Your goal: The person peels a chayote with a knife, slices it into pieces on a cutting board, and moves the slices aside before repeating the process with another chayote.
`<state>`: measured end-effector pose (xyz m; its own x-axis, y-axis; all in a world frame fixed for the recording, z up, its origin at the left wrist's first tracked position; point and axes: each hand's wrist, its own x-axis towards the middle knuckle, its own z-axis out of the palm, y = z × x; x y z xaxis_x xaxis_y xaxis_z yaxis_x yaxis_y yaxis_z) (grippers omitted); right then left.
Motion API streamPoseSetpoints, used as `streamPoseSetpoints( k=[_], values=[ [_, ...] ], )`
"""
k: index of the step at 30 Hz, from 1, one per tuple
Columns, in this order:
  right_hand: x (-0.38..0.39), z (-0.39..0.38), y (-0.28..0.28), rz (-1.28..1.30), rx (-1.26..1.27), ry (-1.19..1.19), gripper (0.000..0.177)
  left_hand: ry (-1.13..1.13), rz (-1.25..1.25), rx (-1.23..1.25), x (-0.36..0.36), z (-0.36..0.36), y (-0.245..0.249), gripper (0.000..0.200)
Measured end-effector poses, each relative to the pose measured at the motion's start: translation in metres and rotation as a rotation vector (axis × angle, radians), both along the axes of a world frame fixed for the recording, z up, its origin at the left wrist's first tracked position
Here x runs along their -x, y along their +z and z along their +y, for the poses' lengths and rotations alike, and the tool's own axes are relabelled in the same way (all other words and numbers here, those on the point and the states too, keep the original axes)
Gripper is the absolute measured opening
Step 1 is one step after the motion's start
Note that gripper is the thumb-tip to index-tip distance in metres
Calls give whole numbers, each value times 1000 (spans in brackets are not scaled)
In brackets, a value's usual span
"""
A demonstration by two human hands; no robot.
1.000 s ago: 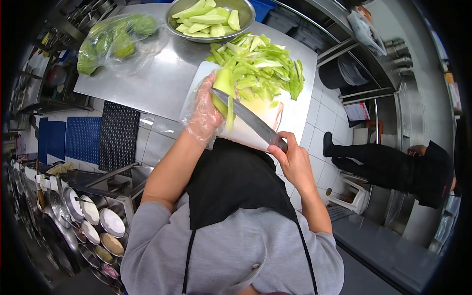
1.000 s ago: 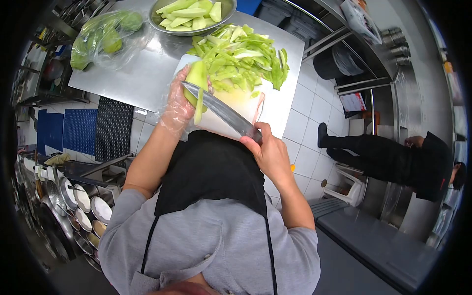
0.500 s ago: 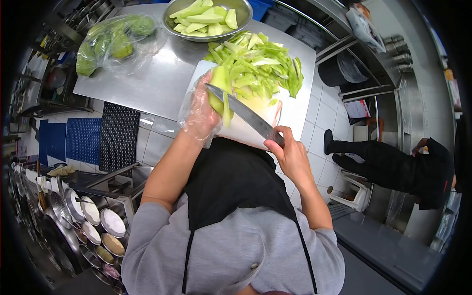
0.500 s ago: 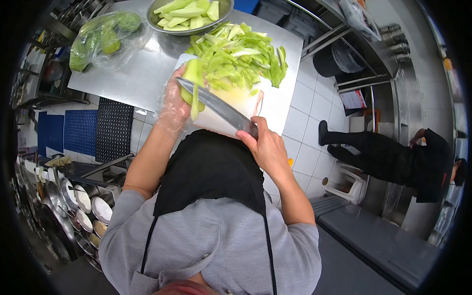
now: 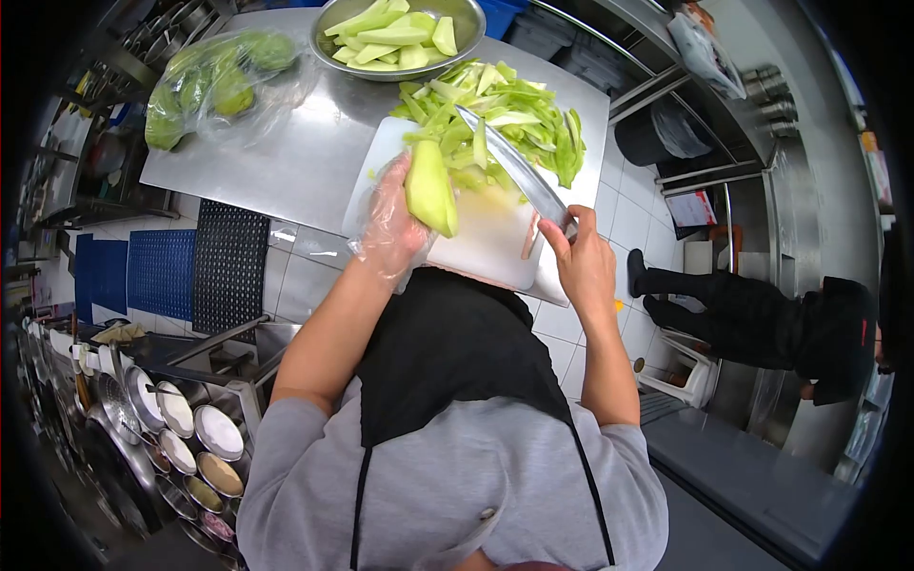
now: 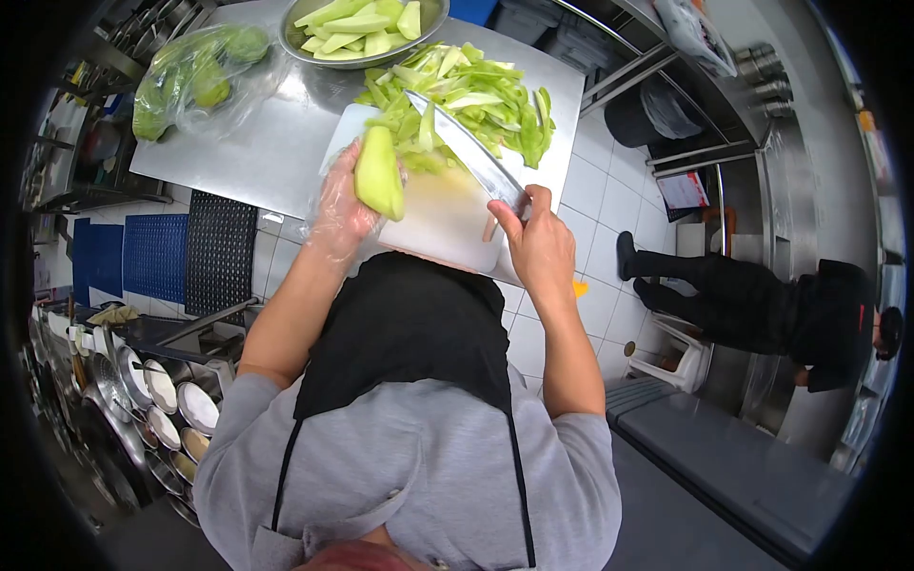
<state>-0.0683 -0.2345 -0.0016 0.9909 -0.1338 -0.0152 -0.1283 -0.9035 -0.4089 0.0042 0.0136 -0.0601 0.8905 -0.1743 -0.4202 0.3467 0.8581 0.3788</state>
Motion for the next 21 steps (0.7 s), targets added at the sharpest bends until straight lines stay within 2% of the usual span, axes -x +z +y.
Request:
streamPoseSetpoints(
  k=[2, 5, 9, 12, 15, 18, 21],
  values=[
    [6, 1, 3, 35, -120, -4, 59, 81, -1, -3, -7, -2, -3, 36],
    [21, 5, 1, 212, -438, 42, 44, 144, 27, -55, -13, -5, -3, 38],
    [42, 14, -4, 358, -621, 109, 41, 229, 75, -73, -20, -8, 7, 41],
    [41, 11, -3, 454, -704, 42, 41, 233, 24, -13, -23, -5, 3, 43],
    [36, 2, -16, 379, -616, -29, 52, 238, -16, -52, -20, -6, 7, 45],
    [33, 0, -13, 282, -518, -54, 50, 215, -16, -18, -19, -7, 11, 46],
    [35, 5, 11, 510, -769, -54, 51, 216, 52, -3, -18, -8, 20, 41]
  ],
)
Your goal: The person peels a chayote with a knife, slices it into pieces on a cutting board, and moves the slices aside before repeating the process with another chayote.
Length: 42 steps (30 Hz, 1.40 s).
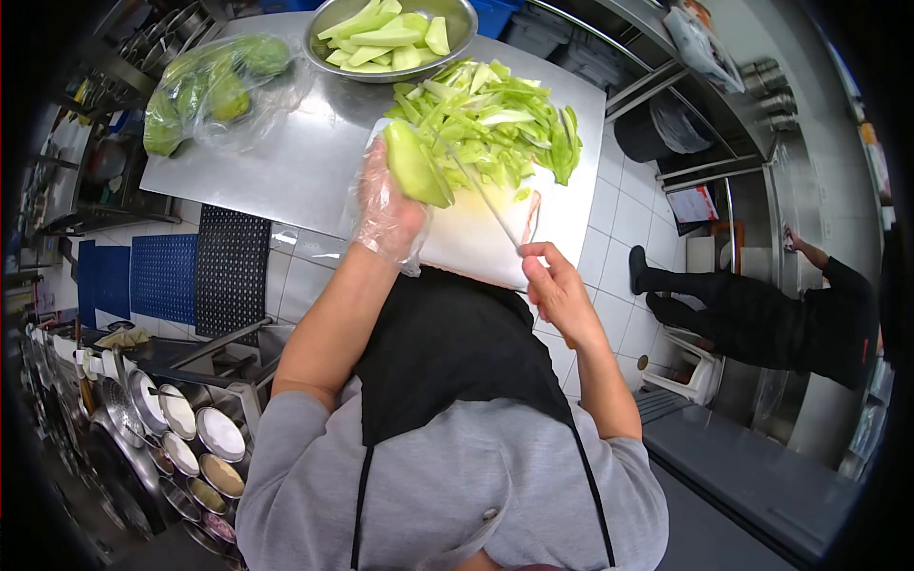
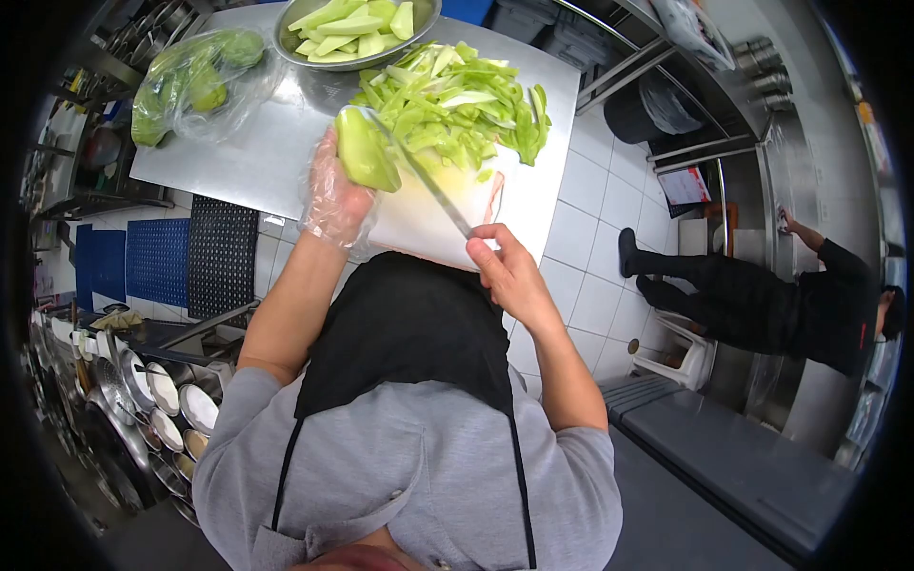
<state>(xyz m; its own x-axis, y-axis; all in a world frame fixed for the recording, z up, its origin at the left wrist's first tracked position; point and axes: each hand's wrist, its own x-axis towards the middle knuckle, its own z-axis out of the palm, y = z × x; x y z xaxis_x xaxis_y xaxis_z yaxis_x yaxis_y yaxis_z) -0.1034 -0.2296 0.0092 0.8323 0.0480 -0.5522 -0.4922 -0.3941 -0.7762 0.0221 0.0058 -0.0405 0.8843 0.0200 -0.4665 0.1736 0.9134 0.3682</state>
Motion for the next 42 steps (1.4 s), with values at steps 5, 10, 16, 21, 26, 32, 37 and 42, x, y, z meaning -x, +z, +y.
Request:
streamPoseSetpoints(
  k=[5, 10, 16, 21, 26, 32, 37, 42],
  values=[
    [-3, 8, -27, -306, 58, -7, 48, -68, -15, -42, 8, -11, -8, 43],
    [-31, 27, -4, -337, 303, -72, 89, -94, 34, -97, 38, -39, 8, 39],
    [-44, 37, -5, -532, 368, -62, 88, -125, -14, -96, 44, -44, 12, 42],
    [-33, 19, 7, -326, 265, 37, 74, -33, 18, -89, 21, -26, 3, 43],
    [-1, 17, 9, -397, 440, 92, 75, 83, -64, -80, -8, 0, -4, 43],
    [3, 2, -5, -586, 728, 41, 79, 108, -81, -105, -20, 12, -15, 37],
    [7, -1, 2, -516, 611, -21, 74, 106, -71, -52, -16, 13, -10, 33],
    [4, -8, 1, -396, 361, 35, 65, -67, -97, 1, -12, 10, 8, 32]
  ],
)
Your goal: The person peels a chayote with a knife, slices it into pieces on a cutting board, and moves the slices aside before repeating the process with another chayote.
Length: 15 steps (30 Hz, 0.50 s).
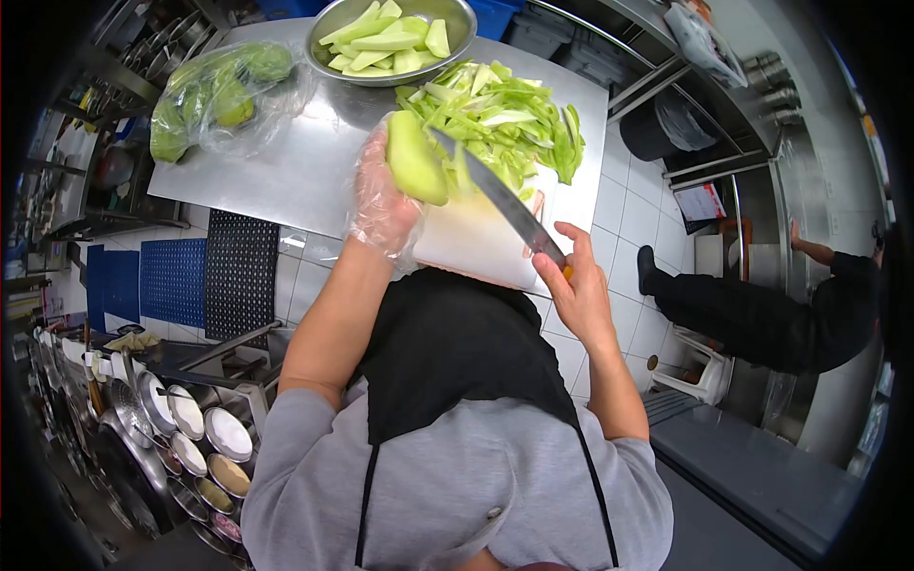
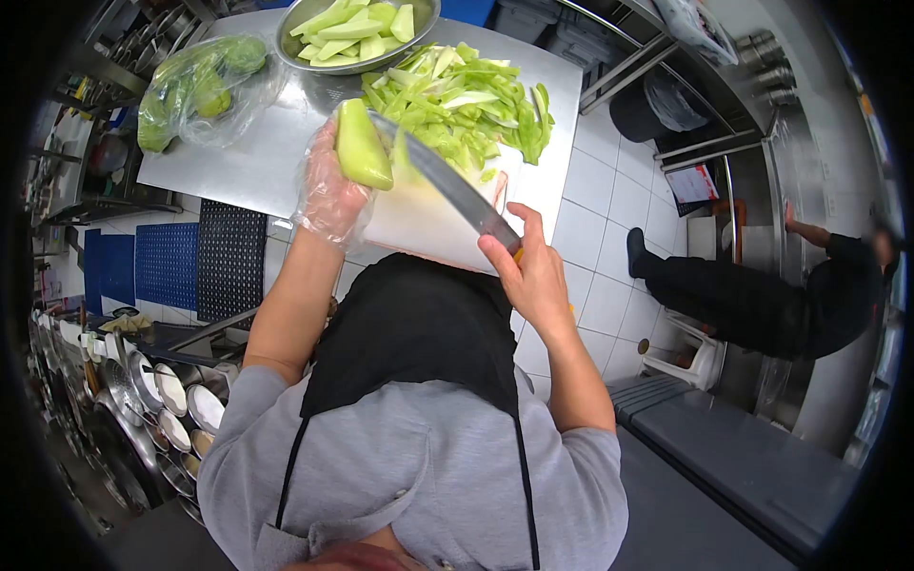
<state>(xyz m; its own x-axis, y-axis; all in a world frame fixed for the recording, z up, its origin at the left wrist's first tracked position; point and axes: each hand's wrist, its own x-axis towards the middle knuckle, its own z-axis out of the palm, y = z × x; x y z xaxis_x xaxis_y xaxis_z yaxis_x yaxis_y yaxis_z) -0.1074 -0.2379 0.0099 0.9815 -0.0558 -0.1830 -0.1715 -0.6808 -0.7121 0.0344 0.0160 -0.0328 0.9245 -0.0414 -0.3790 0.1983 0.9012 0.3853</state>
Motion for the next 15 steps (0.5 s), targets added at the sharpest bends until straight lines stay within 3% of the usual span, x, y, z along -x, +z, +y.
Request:
streamPoseSetpoints(
  k=[5, 15],
  values=[
    [0, -5, 11, 86, 44, 142, 65, -51, 28, 27, 2, 0, -3, 35],
    [-5, 1, 6, -33, 114, 81, 62, -142, 32, 79, 11, -3, 12, 34]
  ],
)
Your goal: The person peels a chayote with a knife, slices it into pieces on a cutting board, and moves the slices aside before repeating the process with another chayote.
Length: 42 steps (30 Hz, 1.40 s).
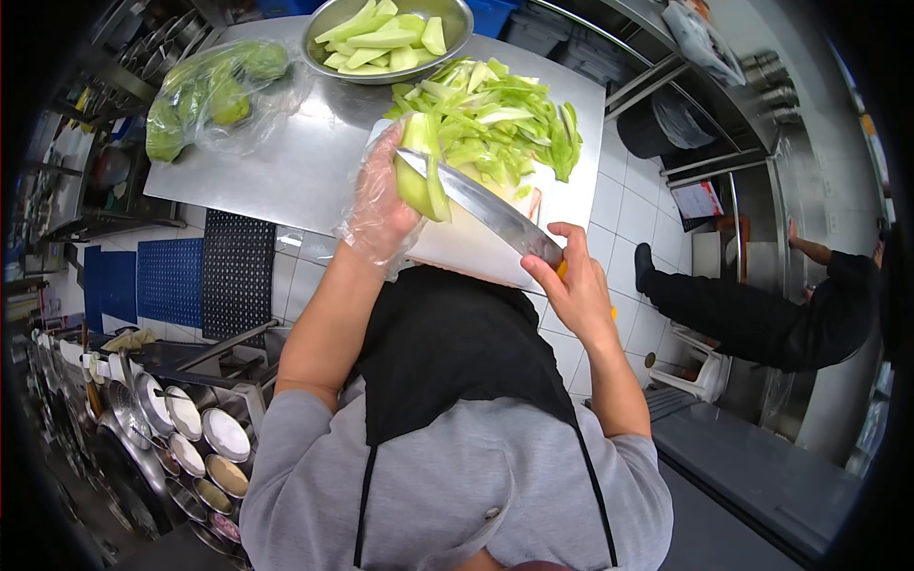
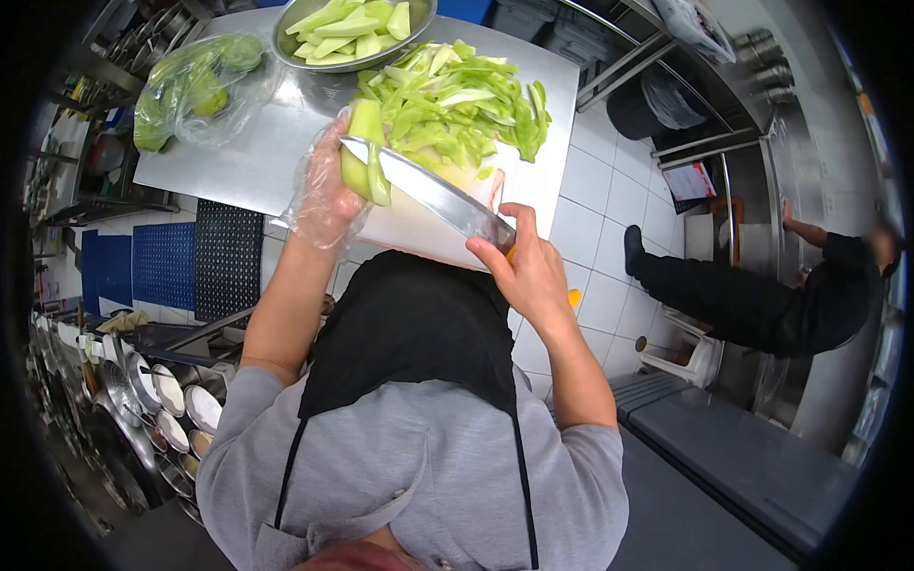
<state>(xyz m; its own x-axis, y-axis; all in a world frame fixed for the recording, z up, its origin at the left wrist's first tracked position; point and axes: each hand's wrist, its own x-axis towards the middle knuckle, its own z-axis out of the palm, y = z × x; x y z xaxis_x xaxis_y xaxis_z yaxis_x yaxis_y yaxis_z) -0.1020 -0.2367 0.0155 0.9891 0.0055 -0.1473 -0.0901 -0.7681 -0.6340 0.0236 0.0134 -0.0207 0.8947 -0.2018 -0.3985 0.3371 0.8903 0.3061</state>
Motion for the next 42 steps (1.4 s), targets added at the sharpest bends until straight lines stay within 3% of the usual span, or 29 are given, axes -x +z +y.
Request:
streamPoseSetpoints(
  k=[2, 5, 8, 13, 17, 20, 23, 29, 35, 38, 42],
  values=[
    [-6, 0, -6, -40, 7, -23, 63, -70, -13, 78, 4, 0, 5, 33],
    [-19, -1, -9, -62, 27, -50, 62, -123, -62, -16, 3, 3, -35, 30],
    [-37, -13, -20, -63, 100, -167, 62, -133, 21, -90, 20, -4, -11, 27],
    [-29, -17, -19, -66, 69, -256, 56, -204, 54, 57, 20, 5, -30, 30],
    [-16, -20, -19, 3, -90, -166, 54, -176, 32, 119, 11, 7, -52, 31],
    [-1, -19, -11, 93, -152, -43, 57, -8, 220, -61, 4, -6, -28, 33],
    [11, -18, -10, 96, -173, 27, 58, 22, 222, -198, -3, -3, -34, 31],
    [7, -23, -9, 140, -171, 53, 60, 44, 147, -238, 0, -6, -18, 30],
    [-11, -18, -25, -17, -10, -86, 61, -7, 83, -142, 9, -7, -15, 26],
    [-23, -19, -35, -99, 123, -216, 55, -112, 50, -108, 8, 2, -44, 27],
    [-21, -24, -31, -115, 163, -269, 57, 59, 112, -49, 4, 5, -15, 30]
  ],
)
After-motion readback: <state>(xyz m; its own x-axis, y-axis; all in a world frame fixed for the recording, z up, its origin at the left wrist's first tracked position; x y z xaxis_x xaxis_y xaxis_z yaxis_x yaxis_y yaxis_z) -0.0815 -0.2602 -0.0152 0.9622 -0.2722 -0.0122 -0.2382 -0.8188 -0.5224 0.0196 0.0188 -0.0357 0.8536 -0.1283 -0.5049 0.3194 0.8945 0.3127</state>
